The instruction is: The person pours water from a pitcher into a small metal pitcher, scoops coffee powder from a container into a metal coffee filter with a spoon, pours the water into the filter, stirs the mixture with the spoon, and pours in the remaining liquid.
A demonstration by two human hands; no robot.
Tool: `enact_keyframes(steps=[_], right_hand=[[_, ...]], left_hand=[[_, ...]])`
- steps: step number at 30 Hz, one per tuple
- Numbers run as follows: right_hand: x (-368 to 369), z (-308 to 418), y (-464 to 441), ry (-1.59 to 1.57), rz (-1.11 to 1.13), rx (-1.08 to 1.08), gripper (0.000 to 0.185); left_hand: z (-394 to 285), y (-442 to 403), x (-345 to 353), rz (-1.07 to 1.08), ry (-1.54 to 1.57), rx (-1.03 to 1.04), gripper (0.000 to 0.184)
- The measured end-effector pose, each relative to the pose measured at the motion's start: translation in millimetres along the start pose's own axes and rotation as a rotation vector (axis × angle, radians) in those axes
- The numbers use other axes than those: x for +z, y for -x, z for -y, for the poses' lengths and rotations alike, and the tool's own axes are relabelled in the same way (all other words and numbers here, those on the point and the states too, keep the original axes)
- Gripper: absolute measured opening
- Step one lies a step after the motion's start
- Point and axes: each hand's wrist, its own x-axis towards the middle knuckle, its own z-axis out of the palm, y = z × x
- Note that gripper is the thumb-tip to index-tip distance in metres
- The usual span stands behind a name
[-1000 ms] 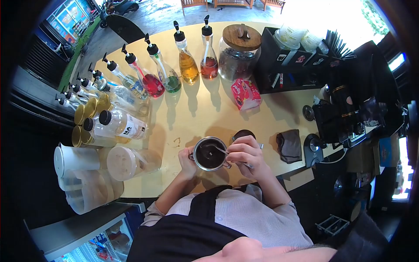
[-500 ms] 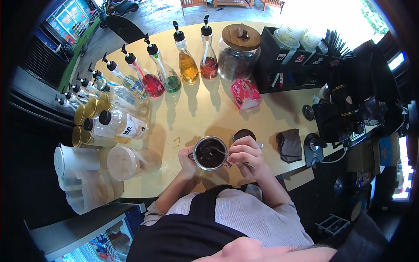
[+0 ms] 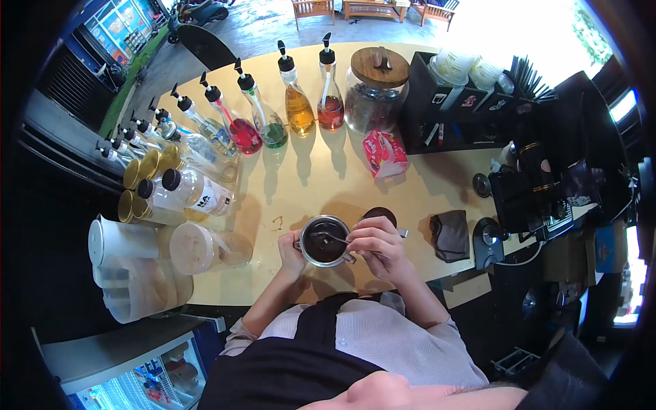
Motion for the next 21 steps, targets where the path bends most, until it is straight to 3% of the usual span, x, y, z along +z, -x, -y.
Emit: enact_keyframes(steps=[4,6,7,10,12,16,21], right_hand=[[-3,1,5,-0.044,-0.048,0.022,0.015],[-5,2,2,0.06,-0.041,0.017,0.008],[-5,4,3,0.067,-0.047,0.02,0.008],[-3,8,9,0.035,-0.028,0.069,0.009],[-4,9,13,0.05,-0.062,0.086,0.009],[0,17,5,0.116,-0.066,0.073,0.01],[5,29,7,0.147,-0.101,0.093,0.013]], left_hand=[[-12,3,4,0.012,-0.334,0.121,0.059],[-8,3,6,-0.028,0.052,-0.097,0.059],[-10,3,6,-0.019,0.052,-0.098,0.059],[-14,2,2,0.031,-0.327,0.115,0.059],[-13,0,3,0.071,-0.015,-0.024,0.057],[-19,1,4,0.074,-0.062,-0.018,0.055],[-13,1,-5,0.123,0.102,-0.07,0.053]])
